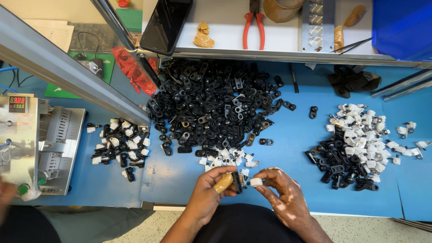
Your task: The person repeatedly picks up small black and white plastic connector parts from a blue workbench, joins them together by hand, and places the assembled units into a growing pile. The process is continuous and repetitive throughout the clip.
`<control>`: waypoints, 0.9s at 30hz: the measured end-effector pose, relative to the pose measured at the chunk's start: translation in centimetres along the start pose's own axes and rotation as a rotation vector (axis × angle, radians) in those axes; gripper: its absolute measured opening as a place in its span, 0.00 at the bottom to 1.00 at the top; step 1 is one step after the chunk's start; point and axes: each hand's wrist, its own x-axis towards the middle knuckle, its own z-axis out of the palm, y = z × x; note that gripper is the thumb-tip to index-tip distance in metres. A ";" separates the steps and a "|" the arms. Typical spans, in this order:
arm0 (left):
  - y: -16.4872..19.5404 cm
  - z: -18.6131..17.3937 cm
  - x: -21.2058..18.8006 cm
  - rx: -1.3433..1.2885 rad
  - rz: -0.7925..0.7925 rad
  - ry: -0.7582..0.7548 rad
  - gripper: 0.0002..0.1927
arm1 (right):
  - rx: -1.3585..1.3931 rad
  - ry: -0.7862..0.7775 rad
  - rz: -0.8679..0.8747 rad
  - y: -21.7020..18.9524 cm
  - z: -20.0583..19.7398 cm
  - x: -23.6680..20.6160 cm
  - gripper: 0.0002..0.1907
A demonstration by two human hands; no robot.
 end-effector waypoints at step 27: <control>3.8 -0.2 0.5 0.196 0.352 -0.156 0.13 | -0.392 0.015 -0.468 -3.1 2.1 3.8 0.10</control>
